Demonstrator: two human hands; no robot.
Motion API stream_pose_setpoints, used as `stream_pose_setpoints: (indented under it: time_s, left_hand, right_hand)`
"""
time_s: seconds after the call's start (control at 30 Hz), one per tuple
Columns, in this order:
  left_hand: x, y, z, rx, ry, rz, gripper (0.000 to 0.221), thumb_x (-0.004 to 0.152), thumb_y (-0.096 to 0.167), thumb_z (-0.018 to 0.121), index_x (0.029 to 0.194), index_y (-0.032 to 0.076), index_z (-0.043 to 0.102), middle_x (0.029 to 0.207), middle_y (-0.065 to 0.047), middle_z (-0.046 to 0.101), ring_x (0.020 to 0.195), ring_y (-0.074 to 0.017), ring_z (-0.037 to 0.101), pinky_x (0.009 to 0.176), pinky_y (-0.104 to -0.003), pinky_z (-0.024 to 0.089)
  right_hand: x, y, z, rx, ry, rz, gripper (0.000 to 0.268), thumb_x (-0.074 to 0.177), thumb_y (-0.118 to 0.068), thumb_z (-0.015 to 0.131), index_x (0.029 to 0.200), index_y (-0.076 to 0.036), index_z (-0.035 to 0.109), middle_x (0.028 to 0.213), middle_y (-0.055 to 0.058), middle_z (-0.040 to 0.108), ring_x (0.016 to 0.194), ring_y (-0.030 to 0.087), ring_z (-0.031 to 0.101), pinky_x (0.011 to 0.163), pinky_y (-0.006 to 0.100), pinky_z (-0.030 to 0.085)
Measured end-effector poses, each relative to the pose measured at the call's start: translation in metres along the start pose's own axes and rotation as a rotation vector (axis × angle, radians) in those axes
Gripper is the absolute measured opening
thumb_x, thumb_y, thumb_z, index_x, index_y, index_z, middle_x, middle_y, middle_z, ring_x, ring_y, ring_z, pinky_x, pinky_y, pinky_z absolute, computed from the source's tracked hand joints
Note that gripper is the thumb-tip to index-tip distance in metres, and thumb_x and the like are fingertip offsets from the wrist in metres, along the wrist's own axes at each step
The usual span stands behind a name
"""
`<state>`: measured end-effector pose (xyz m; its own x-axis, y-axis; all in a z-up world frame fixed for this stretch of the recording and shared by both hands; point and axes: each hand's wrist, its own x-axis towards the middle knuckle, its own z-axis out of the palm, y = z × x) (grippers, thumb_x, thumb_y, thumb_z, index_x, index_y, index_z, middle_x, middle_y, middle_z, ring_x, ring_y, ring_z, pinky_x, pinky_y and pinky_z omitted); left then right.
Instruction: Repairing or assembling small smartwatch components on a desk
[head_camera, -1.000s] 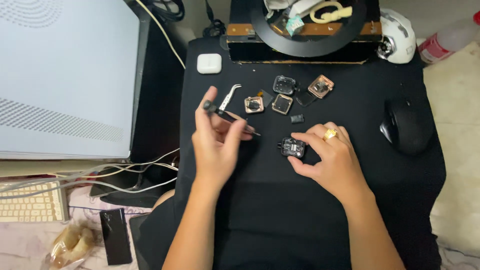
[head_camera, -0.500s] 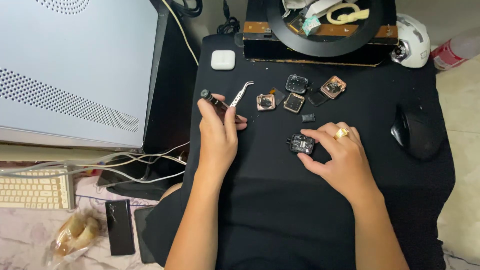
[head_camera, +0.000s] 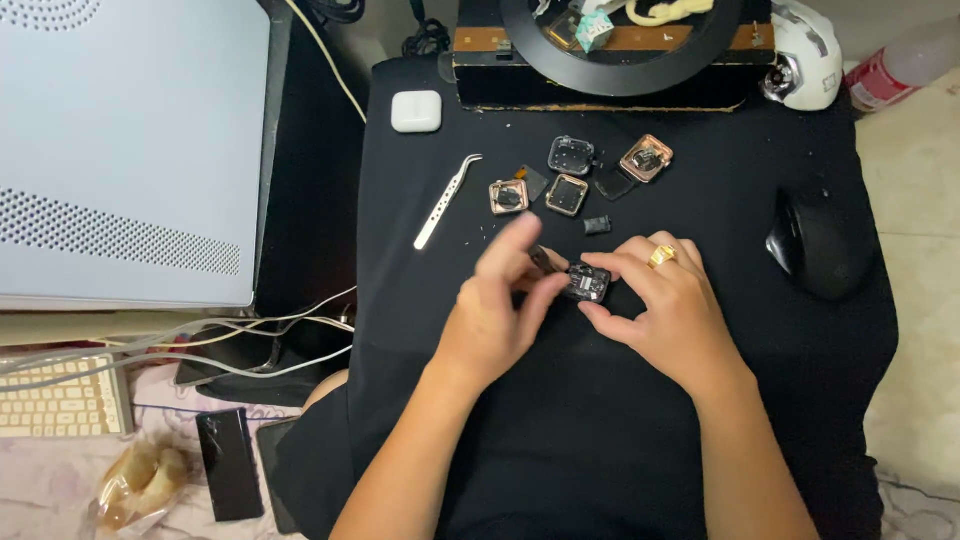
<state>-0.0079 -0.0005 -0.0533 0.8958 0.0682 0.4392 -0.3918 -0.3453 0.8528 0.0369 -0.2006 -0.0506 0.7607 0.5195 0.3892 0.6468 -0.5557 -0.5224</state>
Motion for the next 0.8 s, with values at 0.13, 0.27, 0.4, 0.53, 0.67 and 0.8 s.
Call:
stream_pose_setpoints:
  time_s: [0.13,0.27,0.4,0.53,0.67,0.8]
  left_hand:
    - [0.003,0.000,0.004,0.136,-0.063,0.175,0.058,0.098,0.000,0.067,0.146,-0.006,0.036,0.101,-0.012,0.077,0.073,-0.0235,0.076,0.063,-0.030,0.065]
    - [0.002,-0.004,0.006,0.190,-0.069,0.226,0.057,0.097,0.000,0.069,0.145,-0.006,0.038,0.099,-0.011,0.078,0.074,-0.0234,0.076,0.063,-0.031,0.064]
    - [0.002,-0.004,0.008,0.185,-0.060,0.219,0.057,0.097,-0.001,0.069,0.145,-0.006,0.039,0.101,-0.011,0.077,0.076,-0.0229,0.076,0.064,-0.031,0.065]
    - [0.003,-0.004,0.008,0.174,-0.052,0.235,0.056,0.097,-0.002,0.069,0.144,-0.007,0.038,0.101,-0.013,0.077,0.075,-0.0247,0.076,0.064,-0.032,0.064]
    - [0.003,-0.005,0.008,0.199,-0.047,0.242,0.056,0.096,0.001,0.071,0.142,-0.006,0.040,0.099,-0.012,0.077,0.074,-0.0261,0.076,0.062,-0.034,0.063]
    - [0.008,0.013,0.001,0.200,-0.050,0.259,0.049,0.097,0.005,0.071,0.139,-0.006,0.048,0.093,-0.017,0.077,0.073,-0.0312,0.076,0.059,-0.037,0.064]
  right_hand:
    - [0.000,-0.002,-0.002,0.011,0.001,0.001,0.039,0.075,-0.016,0.086,0.111,-0.010,0.075,0.083,0.002,0.061,0.087,0.025,0.059,0.085,0.039,0.044]
    - [0.001,0.001,-0.001,0.010,-0.012,0.004,0.039,0.076,-0.018,0.085,0.113,-0.011,0.074,0.083,0.001,0.059,0.087,0.026,0.059,0.086,0.040,0.043]
    - [-0.001,0.000,-0.001,0.000,0.000,0.012,0.038,0.076,-0.017,0.085,0.112,-0.012,0.075,0.082,0.000,0.059,0.087,0.024,0.059,0.085,0.039,0.043]
    - [0.000,-0.001,-0.001,0.008,-0.005,0.011,0.037,0.077,-0.018,0.085,0.112,-0.012,0.074,0.083,0.000,0.059,0.087,0.024,0.059,0.085,0.039,0.043]
    - [0.000,0.003,-0.001,-0.001,-0.021,0.003,0.039,0.075,-0.021,0.084,0.112,-0.014,0.073,0.084,0.000,0.059,0.087,0.026,0.059,0.084,0.040,0.044]
    - [-0.006,0.006,0.005,-0.021,0.010,-0.012,0.036,0.078,-0.023,0.083,0.112,-0.015,0.073,0.085,-0.002,0.059,0.088,0.023,0.058,0.085,0.038,0.044]
